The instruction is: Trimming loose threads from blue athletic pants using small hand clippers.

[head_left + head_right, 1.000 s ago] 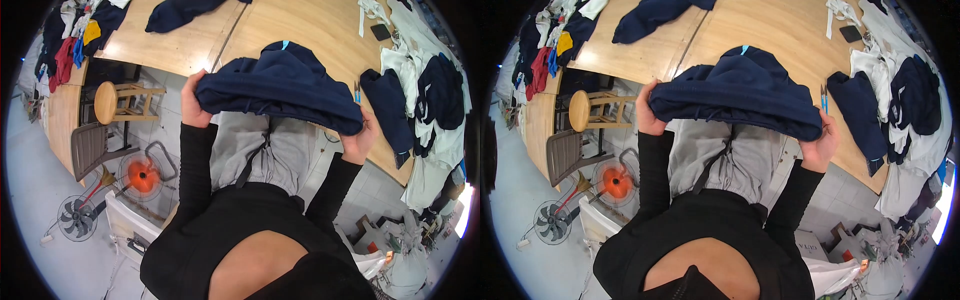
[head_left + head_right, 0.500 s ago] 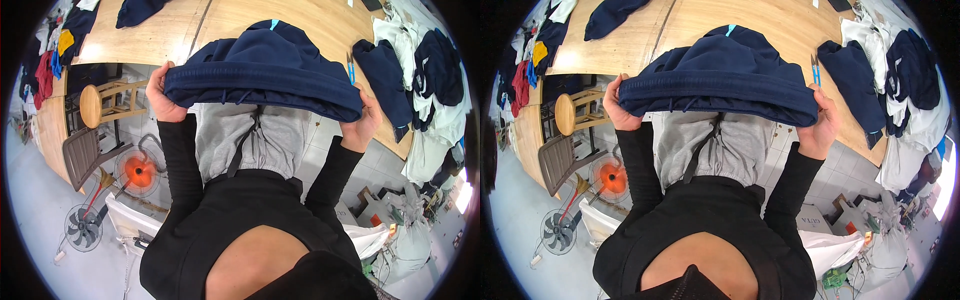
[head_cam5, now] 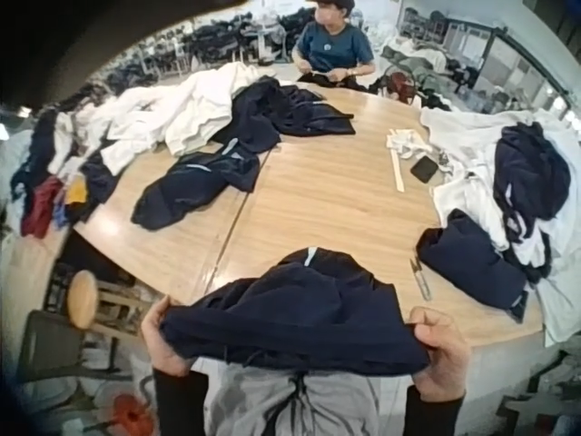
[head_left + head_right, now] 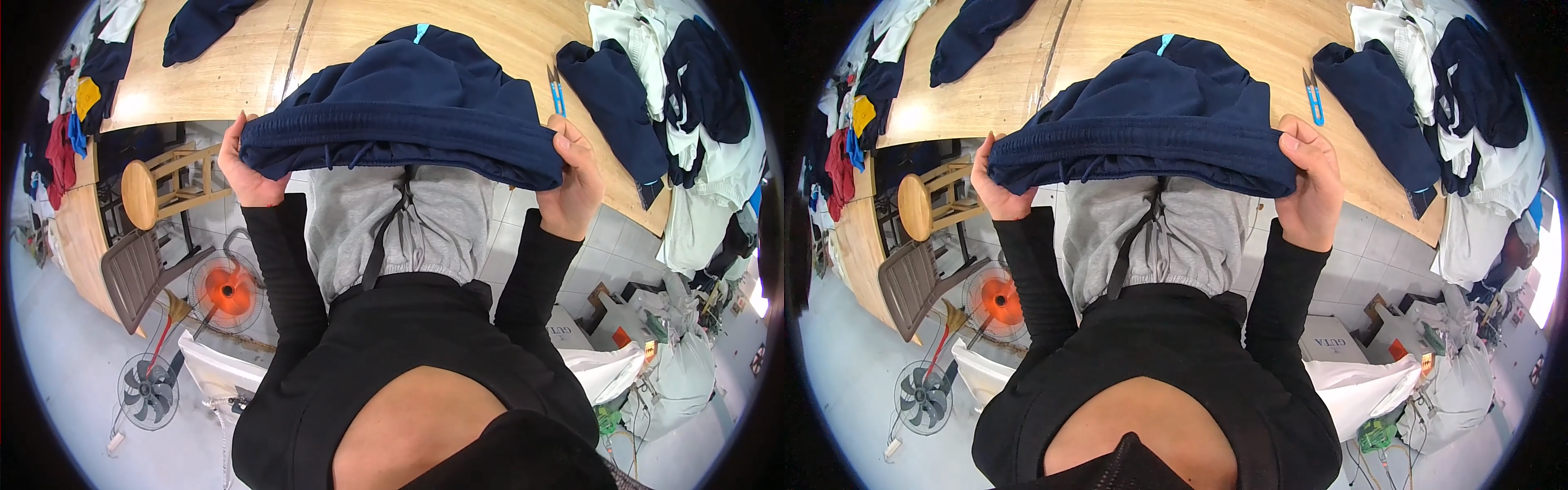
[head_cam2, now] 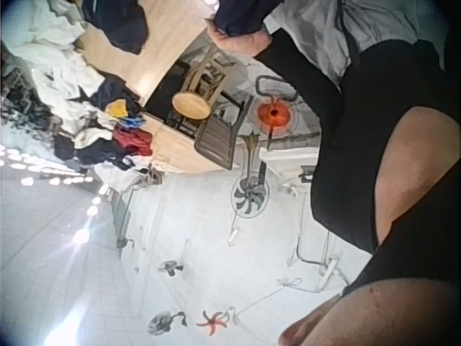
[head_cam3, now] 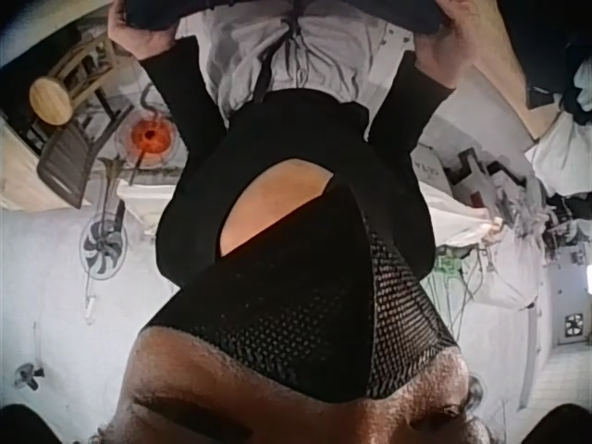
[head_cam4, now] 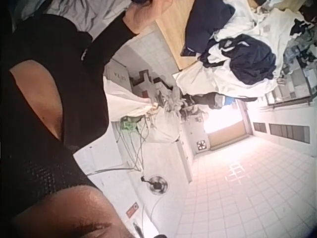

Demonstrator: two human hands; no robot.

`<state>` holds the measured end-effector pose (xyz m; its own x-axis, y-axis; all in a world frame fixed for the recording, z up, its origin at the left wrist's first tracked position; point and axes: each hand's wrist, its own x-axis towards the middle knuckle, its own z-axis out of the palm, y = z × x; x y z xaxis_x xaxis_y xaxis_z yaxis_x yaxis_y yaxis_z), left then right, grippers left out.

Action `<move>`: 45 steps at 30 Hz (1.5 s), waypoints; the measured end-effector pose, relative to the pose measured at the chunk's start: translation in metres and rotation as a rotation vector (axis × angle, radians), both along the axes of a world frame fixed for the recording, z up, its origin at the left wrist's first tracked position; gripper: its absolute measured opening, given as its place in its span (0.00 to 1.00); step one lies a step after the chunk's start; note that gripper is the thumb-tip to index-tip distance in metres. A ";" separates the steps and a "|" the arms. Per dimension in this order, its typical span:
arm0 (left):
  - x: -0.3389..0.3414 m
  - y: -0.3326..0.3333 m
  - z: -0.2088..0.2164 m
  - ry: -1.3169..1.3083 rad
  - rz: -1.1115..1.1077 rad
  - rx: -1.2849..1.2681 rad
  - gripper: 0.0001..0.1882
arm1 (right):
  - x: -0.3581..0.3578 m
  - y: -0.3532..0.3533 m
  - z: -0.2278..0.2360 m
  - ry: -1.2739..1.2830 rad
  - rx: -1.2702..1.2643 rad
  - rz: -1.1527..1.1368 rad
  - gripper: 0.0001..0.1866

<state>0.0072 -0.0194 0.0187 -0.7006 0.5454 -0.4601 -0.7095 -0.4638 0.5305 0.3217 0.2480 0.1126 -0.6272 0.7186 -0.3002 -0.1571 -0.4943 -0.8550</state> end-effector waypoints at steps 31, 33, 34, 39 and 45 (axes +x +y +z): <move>0.022 0.018 0.004 -0.388 -0.125 0.955 0.52 | 0.016 0.021 -0.059 0.558 -0.527 0.028 0.27; 0.025 0.016 0.006 -0.270 -0.075 0.732 0.44 | 0.016 0.018 -0.061 0.528 -0.518 0.004 0.27; 0.027 0.017 0.008 -0.278 -0.083 0.736 0.44 | 0.013 0.017 -0.057 0.420 -0.456 -0.049 0.26; 0.028 0.028 0.024 0.568 0.085 -0.364 0.15 | 0.014 0.017 -0.076 -0.193 0.295 -0.168 0.22; 0.024 0.035 0.003 0.843 0.094 -0.725 0.09 | -0.009 0.017 -0.071 -0.510 0.935 -0.294 0.26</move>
<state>0.0307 0.0158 0.0215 -0.9631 0.2691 -0.0060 0.0269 0.1184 0.9926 0.3123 0.2649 0.0414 -0.3520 0.8978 0.2648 0.3149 0.3800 -0.8697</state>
